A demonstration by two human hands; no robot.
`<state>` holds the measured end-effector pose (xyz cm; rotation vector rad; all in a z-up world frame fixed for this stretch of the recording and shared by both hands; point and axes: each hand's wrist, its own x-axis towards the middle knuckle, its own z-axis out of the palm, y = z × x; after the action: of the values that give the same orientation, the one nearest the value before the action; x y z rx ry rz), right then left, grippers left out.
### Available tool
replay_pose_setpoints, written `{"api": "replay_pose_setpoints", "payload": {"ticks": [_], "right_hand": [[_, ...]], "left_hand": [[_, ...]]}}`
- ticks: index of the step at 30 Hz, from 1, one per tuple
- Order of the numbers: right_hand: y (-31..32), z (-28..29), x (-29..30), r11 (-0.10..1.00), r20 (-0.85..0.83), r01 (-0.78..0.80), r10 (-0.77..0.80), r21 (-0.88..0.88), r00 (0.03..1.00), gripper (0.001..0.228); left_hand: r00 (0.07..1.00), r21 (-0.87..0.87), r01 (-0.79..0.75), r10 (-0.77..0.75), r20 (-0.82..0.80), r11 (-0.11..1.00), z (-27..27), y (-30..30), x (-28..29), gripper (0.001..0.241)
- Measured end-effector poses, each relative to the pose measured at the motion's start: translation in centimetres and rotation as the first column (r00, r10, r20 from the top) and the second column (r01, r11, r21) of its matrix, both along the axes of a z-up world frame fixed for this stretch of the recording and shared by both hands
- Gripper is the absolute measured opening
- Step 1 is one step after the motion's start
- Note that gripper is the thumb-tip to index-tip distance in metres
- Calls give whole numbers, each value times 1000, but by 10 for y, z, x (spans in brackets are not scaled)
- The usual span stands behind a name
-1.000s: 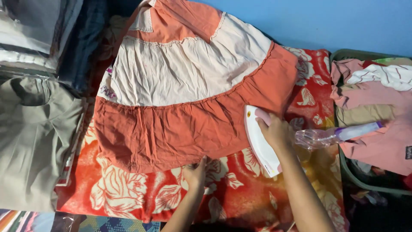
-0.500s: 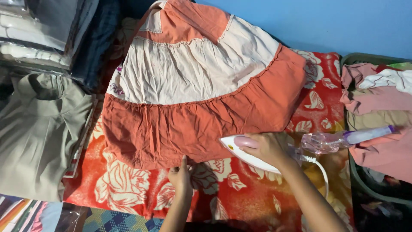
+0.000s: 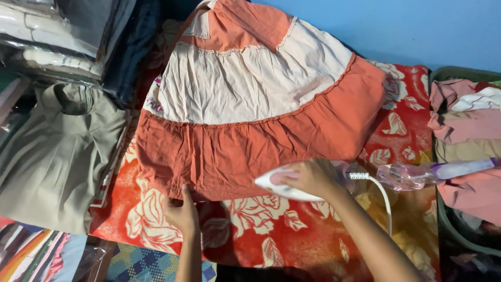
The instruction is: The person irons a two-toned dress on a floral-patterned bedspread. They repeatedly smooth the fabric with their hands and move the iron across the garment, frequently lifting and repositioning the dress to reach different sections.
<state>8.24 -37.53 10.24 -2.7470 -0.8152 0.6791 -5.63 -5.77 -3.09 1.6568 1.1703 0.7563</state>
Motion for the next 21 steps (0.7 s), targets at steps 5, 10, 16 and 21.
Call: {"api": "replay_pose_setpoints", "payload": {"ticks": [5,10,16,21], "right_hand": [[-1,-35,-6,992,114,-123,125,-27,986,58],[24,-11,-2,1000,104,12,-10,-25,994,48],[41,-26,-10,986,317,-126,85,112,945,42],[77,2,-10,965,212,-231,202,124,956,24]], "left_hand": [[880,426,365,-158,-447,827,-25,32,-23,36],[836,376,413,-181,-518,830,-15,31,-21,33],[845,418,395,-145,-515,818,-19,34,-20,36],[856,302,354,-177,-485,885,-9,35,-18,40]]}}
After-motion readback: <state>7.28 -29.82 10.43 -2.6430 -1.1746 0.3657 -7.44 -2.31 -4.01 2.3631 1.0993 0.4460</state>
